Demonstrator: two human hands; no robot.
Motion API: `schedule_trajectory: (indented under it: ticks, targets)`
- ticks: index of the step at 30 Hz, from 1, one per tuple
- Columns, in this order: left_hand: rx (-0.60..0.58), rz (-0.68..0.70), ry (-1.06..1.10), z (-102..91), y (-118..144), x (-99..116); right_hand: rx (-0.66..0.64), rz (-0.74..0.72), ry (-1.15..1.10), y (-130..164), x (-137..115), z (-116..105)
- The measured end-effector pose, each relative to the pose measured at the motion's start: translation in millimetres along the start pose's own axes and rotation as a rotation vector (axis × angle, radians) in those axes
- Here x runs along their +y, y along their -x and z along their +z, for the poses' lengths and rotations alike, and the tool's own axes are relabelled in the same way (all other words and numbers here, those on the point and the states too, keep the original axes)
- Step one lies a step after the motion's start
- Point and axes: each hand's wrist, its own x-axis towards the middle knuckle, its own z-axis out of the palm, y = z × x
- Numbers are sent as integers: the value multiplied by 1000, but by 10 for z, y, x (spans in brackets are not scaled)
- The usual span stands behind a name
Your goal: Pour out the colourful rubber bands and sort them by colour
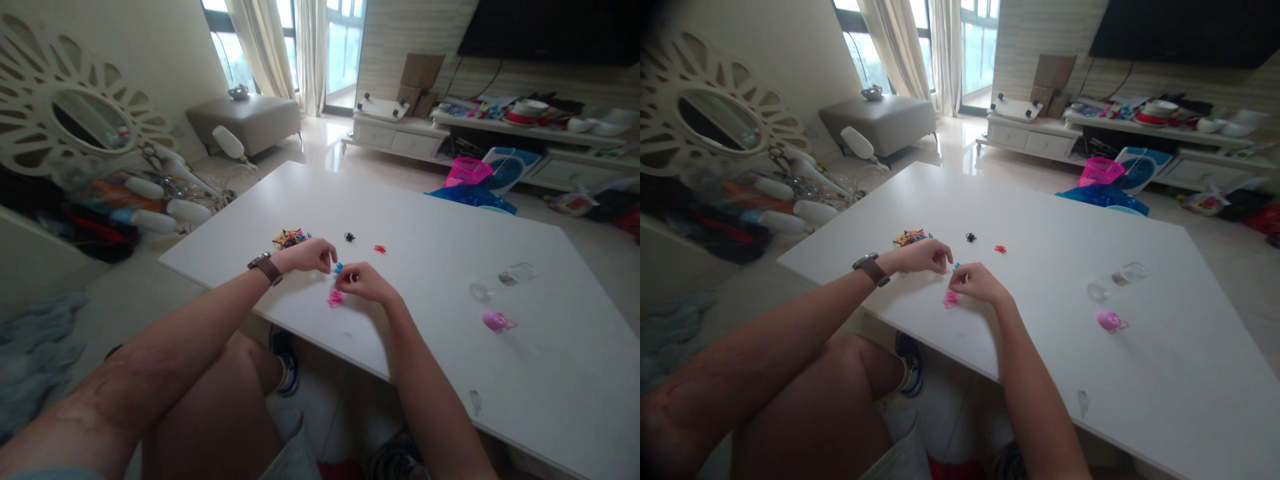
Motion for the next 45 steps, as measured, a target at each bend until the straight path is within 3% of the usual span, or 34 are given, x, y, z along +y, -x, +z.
schedule_trajectory:
  ticks: [10,13,17,24,29,35,40,45]
  targets:
    - [-145,19,-17,291,-62,137,469,53,-296,-14,118,-165]
    - [-186,25,14,310,-69,162,551,67,-317,-25,157,-169]
    - [-182,-8,-15,175,-44,162,624,95,-318,-33,170,-187]
    - [60,-197,-198,-146,10,40,833,163,-151,-7,306,-269]
    - [185,-300,-317,-235,12,-46,758,258,189,-114,433,-403]
    - [369,-501,-327,-339,43,-122,602,281,447,-588,498,-551]
    - [365,-532,-293,-343,68,-269,521,332,573,-906,590,-549]
    - [362,-510,-257,-327,53,-402,490,345,610,-952,621,-520]
